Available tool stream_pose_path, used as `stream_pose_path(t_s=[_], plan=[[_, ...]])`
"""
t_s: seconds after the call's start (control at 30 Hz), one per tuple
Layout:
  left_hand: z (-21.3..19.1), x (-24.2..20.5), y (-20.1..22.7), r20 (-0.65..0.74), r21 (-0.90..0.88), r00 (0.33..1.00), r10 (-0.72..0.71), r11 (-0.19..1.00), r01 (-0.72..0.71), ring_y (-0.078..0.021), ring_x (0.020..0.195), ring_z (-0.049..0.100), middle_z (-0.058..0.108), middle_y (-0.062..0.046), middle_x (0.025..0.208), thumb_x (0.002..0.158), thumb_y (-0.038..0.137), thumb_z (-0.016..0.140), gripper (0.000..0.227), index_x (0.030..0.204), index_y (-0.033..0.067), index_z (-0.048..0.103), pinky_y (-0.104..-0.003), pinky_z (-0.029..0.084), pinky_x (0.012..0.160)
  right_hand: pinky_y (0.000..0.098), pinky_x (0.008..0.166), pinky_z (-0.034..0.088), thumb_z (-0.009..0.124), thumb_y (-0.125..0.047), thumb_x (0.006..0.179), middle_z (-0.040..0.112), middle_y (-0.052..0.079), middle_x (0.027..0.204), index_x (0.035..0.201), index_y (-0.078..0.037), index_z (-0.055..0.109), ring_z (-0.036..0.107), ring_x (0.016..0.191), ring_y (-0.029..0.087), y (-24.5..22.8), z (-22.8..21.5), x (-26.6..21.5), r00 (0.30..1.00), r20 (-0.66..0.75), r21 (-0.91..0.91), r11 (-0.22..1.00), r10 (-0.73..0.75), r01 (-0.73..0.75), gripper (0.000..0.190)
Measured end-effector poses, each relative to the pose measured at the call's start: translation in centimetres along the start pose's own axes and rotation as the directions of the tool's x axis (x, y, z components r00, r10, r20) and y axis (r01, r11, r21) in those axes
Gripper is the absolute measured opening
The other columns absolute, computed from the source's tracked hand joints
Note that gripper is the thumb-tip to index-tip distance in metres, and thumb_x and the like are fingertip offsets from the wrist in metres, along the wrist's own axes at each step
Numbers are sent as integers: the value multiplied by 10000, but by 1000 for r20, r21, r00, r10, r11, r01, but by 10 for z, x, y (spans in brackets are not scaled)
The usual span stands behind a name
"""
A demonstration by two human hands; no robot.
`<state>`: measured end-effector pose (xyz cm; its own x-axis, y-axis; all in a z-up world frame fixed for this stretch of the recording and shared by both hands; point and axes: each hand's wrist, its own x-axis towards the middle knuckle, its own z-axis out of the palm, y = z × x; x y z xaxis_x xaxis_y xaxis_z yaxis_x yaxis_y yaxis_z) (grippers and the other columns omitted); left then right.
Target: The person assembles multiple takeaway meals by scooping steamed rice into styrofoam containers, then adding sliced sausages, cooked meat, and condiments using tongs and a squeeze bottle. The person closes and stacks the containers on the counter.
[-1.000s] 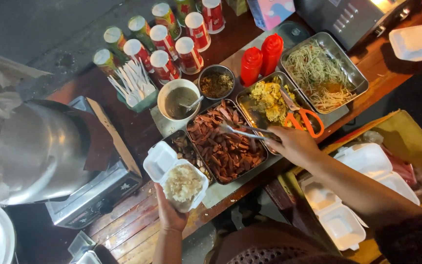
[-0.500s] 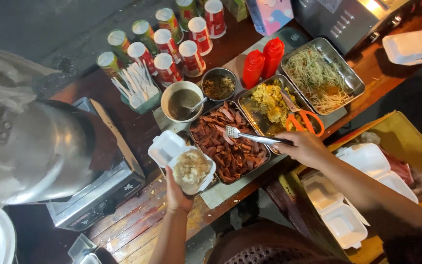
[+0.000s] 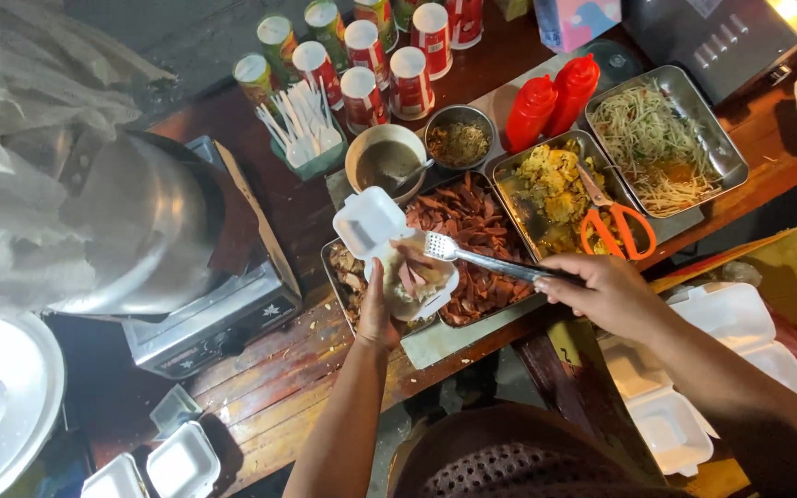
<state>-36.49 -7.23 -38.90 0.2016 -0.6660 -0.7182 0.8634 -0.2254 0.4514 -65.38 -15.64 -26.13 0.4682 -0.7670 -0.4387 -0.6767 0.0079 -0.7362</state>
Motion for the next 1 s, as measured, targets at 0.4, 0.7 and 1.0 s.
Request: stream_pose_path(t_s=[0.4, 0.7, 1.0], plan=[[15, -13, 16, 80, 48, 995, 52, 997, -56, -469, 1208, 628, 623, -284, 1365, 819, 736, 648, 864, 1412, 109, 609, -571, 511, 1025, 235, 354, 424, 665, -115, 904, 776, 156, 727, 1166, -69, 723, 542, 371, 143, -25, 22, -21, 974, -37, -126, 968, -222, 216, 272], [-14, -6, 8, 101, 175, 994, 33, 983, -50, -396, 1320, 520, 465, -171, 1559, 710, 705, 666, 1060, 1566, 169, 342, -595, 501, 975, 206, 312, 414, 650, -219, 927, 723, 74, 673, 1185, -143, 717, 520, 345, 105, 1, 6, -19, 990, -64, -136, 983, -129, 119, 277], [-14, -42, 30, -96, 87, 994, 44, 996, -36, -458, 1350, 491, 417, -227, 1570, 778, 872, 496, 1122, 1597, 144, 255, -614, 468, 1061, 315, 629, 615, 597, -339, 980, 781, 113, 958, 1290, -190, 668, 770, 773, 251, 42, 11, -6, 983, -179, -569, 812, 33, -131, 351]])
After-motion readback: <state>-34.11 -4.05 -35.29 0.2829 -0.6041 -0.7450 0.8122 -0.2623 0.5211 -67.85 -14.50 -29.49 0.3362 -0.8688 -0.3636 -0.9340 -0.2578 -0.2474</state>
